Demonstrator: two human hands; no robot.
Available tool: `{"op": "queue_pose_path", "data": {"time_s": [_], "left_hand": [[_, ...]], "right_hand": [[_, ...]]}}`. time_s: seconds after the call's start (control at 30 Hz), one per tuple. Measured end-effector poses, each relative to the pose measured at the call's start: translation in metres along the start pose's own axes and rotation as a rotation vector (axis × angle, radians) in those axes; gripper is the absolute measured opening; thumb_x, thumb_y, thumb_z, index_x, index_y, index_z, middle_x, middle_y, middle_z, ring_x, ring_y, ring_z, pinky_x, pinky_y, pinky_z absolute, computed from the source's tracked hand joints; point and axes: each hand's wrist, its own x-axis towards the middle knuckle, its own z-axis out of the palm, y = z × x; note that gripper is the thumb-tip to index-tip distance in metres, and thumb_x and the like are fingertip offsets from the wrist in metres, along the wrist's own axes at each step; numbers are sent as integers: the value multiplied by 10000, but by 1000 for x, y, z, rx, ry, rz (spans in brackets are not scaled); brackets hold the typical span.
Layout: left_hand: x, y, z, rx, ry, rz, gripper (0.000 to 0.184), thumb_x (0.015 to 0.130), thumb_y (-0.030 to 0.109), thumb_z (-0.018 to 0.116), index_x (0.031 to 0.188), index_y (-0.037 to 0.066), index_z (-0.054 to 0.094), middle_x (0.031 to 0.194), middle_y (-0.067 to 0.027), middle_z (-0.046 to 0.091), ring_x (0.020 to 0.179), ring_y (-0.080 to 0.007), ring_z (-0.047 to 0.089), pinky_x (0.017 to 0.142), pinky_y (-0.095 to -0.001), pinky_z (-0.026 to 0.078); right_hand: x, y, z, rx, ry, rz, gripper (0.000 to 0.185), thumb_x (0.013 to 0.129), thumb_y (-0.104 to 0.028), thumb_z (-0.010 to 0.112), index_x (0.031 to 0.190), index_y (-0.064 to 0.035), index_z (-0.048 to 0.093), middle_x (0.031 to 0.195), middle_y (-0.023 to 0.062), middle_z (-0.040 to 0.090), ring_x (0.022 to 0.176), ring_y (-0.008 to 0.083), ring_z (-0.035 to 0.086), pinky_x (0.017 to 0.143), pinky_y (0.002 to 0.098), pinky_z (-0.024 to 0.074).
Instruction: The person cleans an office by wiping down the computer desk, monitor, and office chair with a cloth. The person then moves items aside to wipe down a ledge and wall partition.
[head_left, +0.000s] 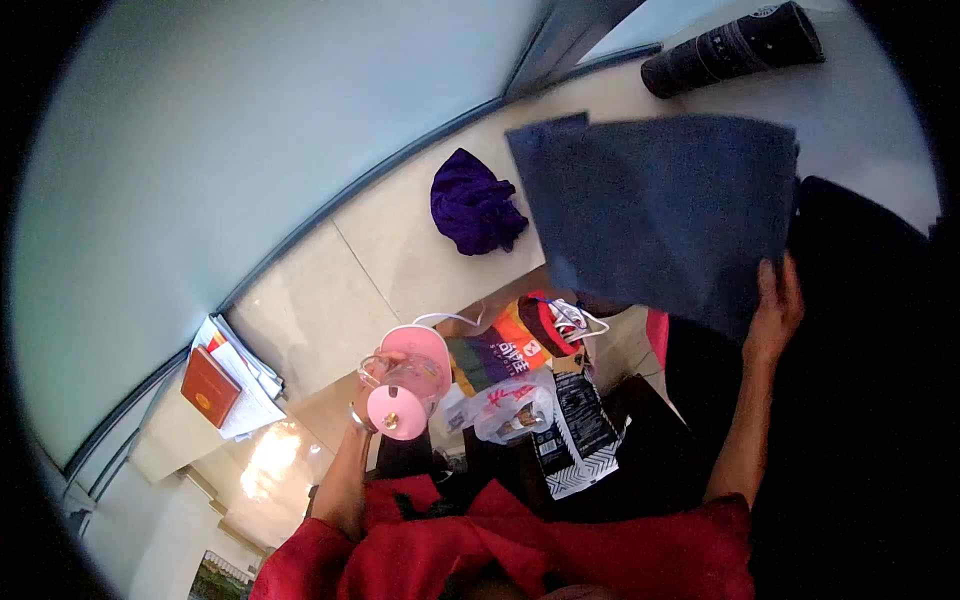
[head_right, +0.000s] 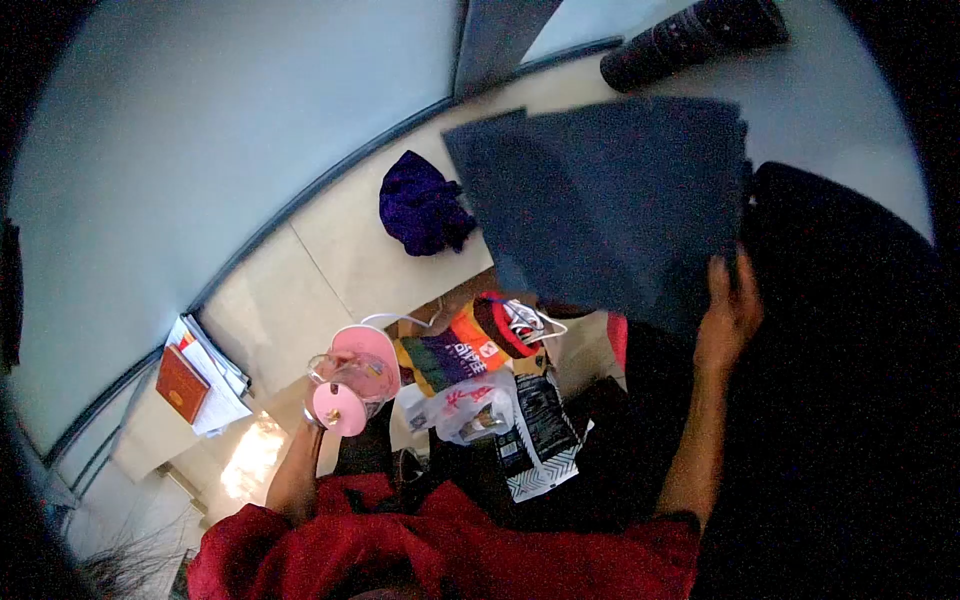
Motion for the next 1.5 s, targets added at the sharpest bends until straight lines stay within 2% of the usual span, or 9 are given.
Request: {"op": "queue_pose_path", "data": {"time_s": [0.13,0.23,0.63,0.77,0.9,1.03,1.13,1.37,1.5], "left_hand": [[0,-1,0,-7,10,7,277,975,298,516,1043,41,591,1007,-108,626,963,-237,624,835,-421,550],[0,-3,2,-11,12,0,275,975,298,518,1044,42,589,1006,-108,626,962,-238,625,833,-423,553],[17,-16,2,-45,17,-2,268,973,298,524,1045,46,582,1002,-108,623,957,-242,629,822,-432,564],[22,-18,5,-65,20,21,266,972,298,527,1046,48,580,1000,-108,622,955,-244,630,818,-435,568],[18,-1,21,-162,6,-33,348,985,344,504,1088,25,596,1022,-126,631,960,-221,616,863,-373,517],[21,3,18,-103,-28,-35,364,1001,347,452,1101,31,606,1006,-99,627,921,-184,604,841,-332,496],[28,7,22,-29,-5,30,366,1002,344,441,1100,34,611,997,-90,628,910,-176,603,828,-317,493],[87,53,60,250,55,334,373,1002,337,416,1096,40,623,977,-67,631,882,-156,601,797,-282,485],[146,86,97,278,32,371,370,1000,332,424,1094,43,635,962,-55,634,882,-143,596,800,-268,478]], "right_hand": [[103,16,55,-109,-70,-243,441,959,-195,532,1378,-69,475,1372,154,503,1266,278,481,1083,408,357],[171,54,115,-510,162,-797,604,829,-102,627,1394,-64,419,1338,225,503,1227,384,478,1049,444,351],[34,104,252,-616,-495,-488,693,844,-435,629,1421,-140,383,1467,200,313,1333,406,293,1043,560,316],[23,79,266,-345,-266,-595,720,765,-365,713,1365,-78,441,1404,207,407,1302,409,356,1081,502,306],[-50,-2,286,7,-634,-839,764,678,-344,766,1342,-111,469,1325,182,468,1267,373,411,1069,443,334],[-105,-16,322,-386,-782,-867,757,628,-295,777,1314,-184,477,1368,109,412,1287,355,356,975,523,374],[-103,-4,322,-327,-765,-758,674,607,-80,732,1234,-206,521,1308,51,460,1206,341,420,913,514,414],[-96,80,242,-166,-684,-534,557,608,-49,725,1134,-177,593,1163,101,559,1095,367,507,927,444,455],[-105,146,194,242,-645,20,557,669,-38,678,1212,-90,569,1153,112,612,1077,277,584,967,360,440]]}}
